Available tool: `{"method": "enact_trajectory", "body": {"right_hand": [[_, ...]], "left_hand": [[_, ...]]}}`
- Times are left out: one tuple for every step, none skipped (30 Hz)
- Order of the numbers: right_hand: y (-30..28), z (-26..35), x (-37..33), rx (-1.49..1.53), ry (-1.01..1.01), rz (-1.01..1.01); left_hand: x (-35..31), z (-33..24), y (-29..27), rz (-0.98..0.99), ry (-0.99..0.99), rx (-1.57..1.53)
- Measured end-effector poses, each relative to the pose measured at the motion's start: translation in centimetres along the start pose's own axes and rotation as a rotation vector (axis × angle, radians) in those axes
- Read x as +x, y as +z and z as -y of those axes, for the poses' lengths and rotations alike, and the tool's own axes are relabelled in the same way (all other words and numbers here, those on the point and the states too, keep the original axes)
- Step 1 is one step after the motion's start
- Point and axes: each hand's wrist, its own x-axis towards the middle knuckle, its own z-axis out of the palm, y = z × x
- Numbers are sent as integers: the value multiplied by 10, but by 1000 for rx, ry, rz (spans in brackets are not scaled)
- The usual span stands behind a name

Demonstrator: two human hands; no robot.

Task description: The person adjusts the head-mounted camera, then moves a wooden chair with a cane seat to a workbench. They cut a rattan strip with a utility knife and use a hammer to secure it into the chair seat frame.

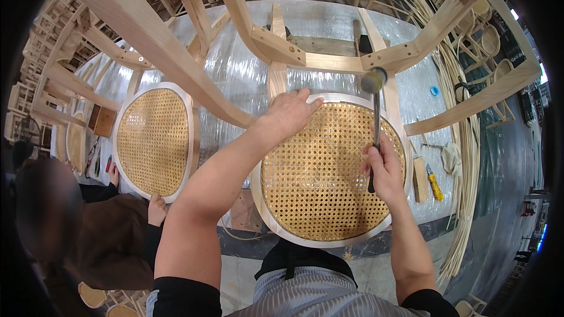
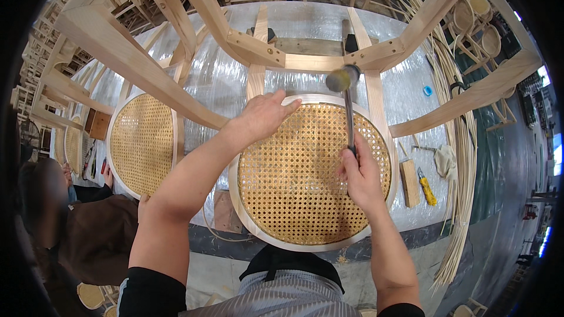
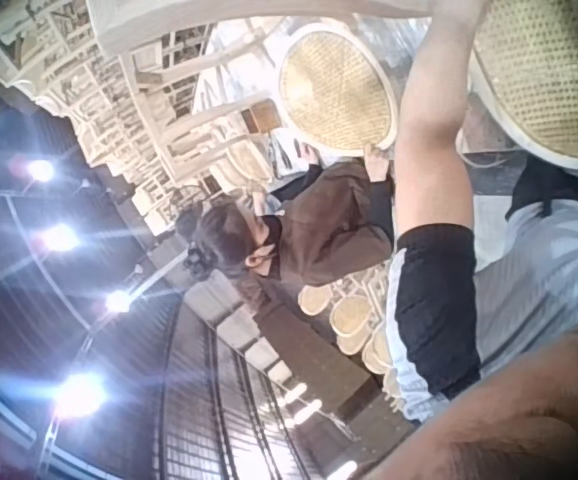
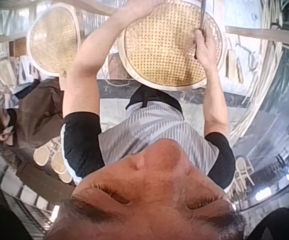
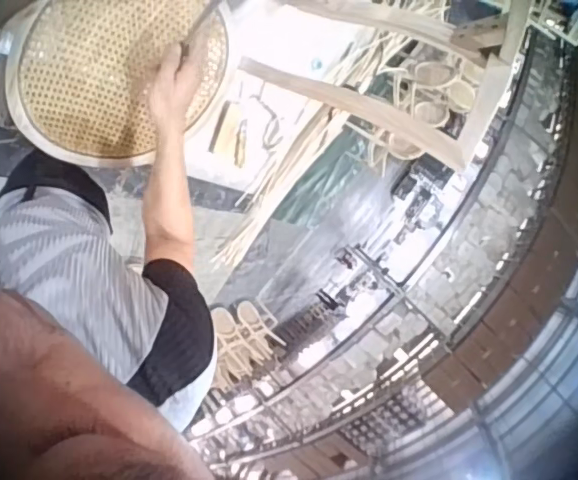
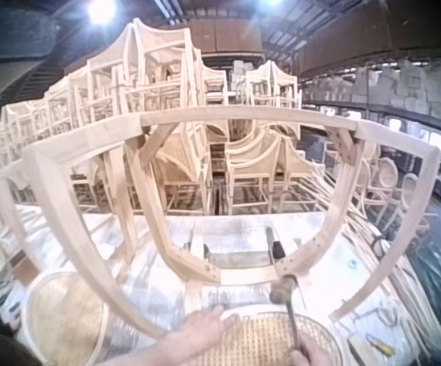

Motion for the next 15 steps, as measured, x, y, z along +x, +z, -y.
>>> {"method": "enact_trajectory", "body": {"right_hand": [[-3, 5, -3, 142, 107, 88], [-12, 0, -5, 99, 187, 194], [-14, -4, -4, 14, 156, 140], [-12, -6, -3, -69, 129, 92], [-11, -8, -4, -153, 102, 44], [-7, -11, -11, -289, -16, -33], [-1, -8, -11, -245, -50, -72], [5, -4, -11, -201, -83, -111], [7, -5, -6, -265, -147, -118], [8, -4, -2, -332, -210, -135], [10, -5, -1, -397, -266, -156], [11, -15, 3, -519, -317, -151], [14, -13, 8, -641, -373, -140], [12, -10, 12, -765, -229, -23], [10, -7, 10, -702, -196, -44]], "left_hand": [[1, -1, -1, 5, -1, 2], [2, -2, -3, 10, -3, 3], [3, -2, -5, 1, 1, -1], [2, -1, -4, -3, 3, -8], [2, -1, -4, -7, 4, -15], [1, -1, -4, 7, -4, -16], [1, -3, -4, 26, -13, -17], [0, -4, -5, 45, -22, -17], [-1, -3, -5, 50, -23, -21], [0, -3, -7, 48, -18, -24], [1, -4, -8, 46, -12, -26], [2, -5, -9, 51, -10, -33], [2, -4, -9, 53, -14, -39], [2, -4, -9, 55, -18, -45], [1, -4, -9, 52, -15, -42]]}}
